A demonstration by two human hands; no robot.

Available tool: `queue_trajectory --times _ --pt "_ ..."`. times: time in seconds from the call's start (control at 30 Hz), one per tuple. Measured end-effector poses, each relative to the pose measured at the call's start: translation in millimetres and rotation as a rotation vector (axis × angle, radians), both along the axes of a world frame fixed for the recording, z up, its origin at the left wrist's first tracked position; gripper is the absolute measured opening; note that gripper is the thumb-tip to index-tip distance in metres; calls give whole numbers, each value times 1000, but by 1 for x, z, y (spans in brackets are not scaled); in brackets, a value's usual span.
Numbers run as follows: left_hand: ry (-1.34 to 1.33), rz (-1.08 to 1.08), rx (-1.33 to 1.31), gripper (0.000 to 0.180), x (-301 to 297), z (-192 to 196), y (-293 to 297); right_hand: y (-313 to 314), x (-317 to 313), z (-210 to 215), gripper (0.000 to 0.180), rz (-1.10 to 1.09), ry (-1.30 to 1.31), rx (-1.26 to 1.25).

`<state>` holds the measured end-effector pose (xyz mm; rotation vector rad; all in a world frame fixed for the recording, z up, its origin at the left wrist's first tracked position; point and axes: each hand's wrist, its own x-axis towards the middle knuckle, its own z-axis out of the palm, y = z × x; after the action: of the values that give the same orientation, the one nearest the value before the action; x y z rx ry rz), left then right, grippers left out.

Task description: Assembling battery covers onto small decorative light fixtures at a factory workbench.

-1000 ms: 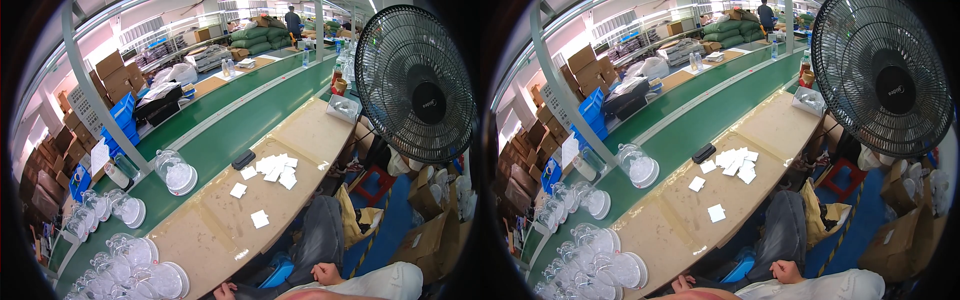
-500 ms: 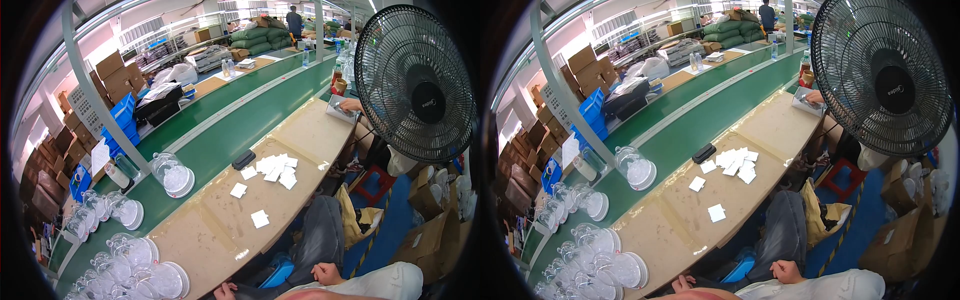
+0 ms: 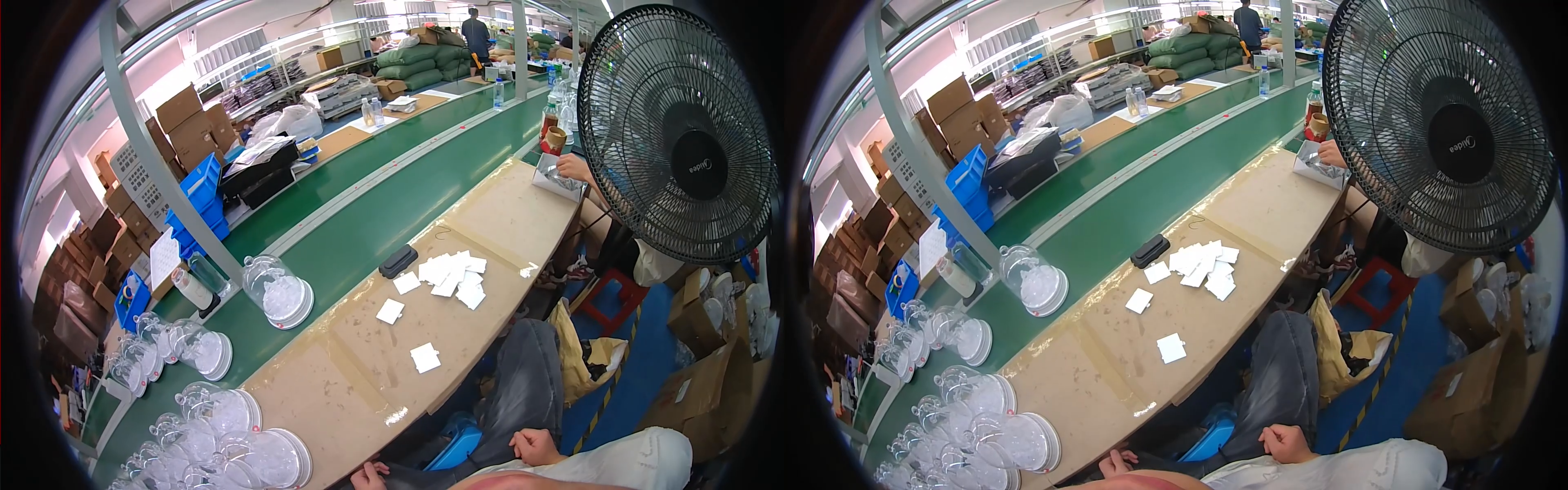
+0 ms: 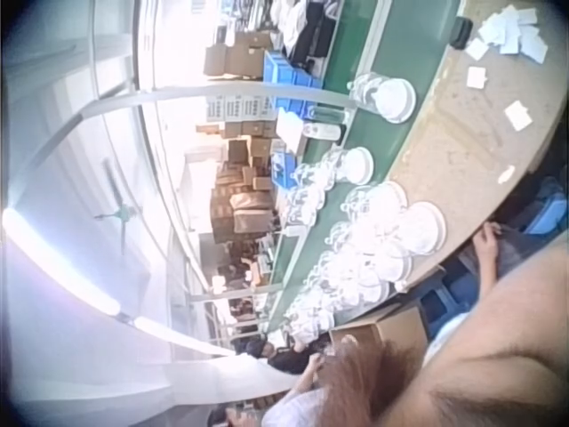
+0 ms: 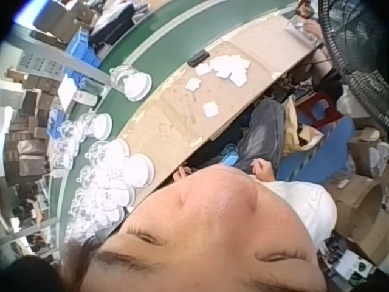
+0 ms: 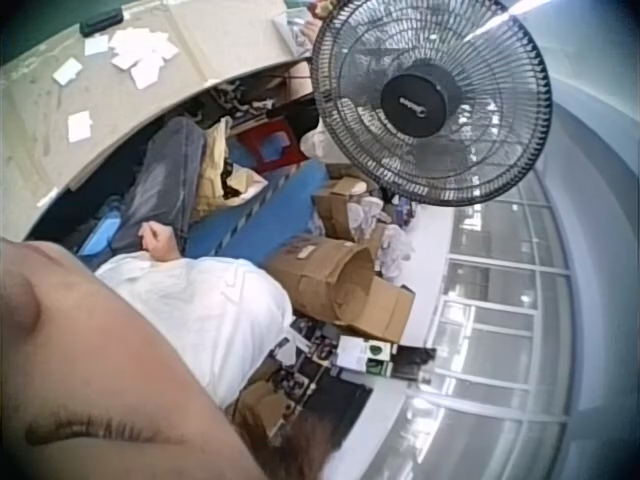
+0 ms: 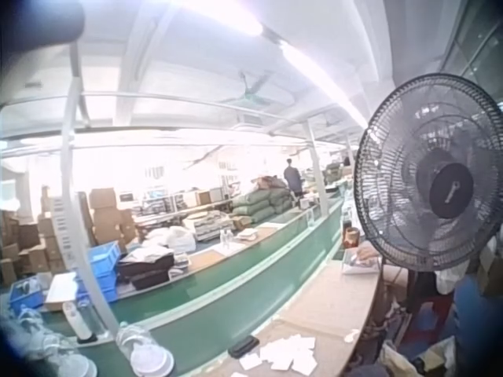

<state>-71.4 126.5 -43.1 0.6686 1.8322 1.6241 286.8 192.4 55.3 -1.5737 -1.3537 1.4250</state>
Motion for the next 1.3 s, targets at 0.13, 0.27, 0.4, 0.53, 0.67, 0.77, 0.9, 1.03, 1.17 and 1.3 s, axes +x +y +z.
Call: queue_trajectory --times 0.13,0.27,0.4,0.53,0.67,0.77,0.9,1.03,1.17,1.3 --pt "-18 -15 4 39 3 10 -1 -3 1 -5 23 12 -4 54" --pt "42 -141 -56 40 0 29 0 1 -1 -9 25 14 -10 44" --pt "-18 -135 -107 44 12 67 11 4 -1 7 26 1 16 5" --pt "38 -158 -123 43 12 63 11 9 1 5 25 49 -17 87" --pt "16 -145 -111 43 13 58 9 5 2 4 24 13 -8 33" --pt "41 -165 -105 46 13 60 4 1 2 -1 26 56 -9 126" --pt "54 -170 -146 36 9 58 3 3 -4 -1 25 26 53 33" --pt "593 -333 -475 23 23 72 12 14 -15 11 24 -58 131 -208" --pt "663 -523 -713 32 28 67 38 29 -21 23 19 -91 234 -303" --pt "532 -719 -672 41 23 22 62 64 -66 27 17 248 405 39"
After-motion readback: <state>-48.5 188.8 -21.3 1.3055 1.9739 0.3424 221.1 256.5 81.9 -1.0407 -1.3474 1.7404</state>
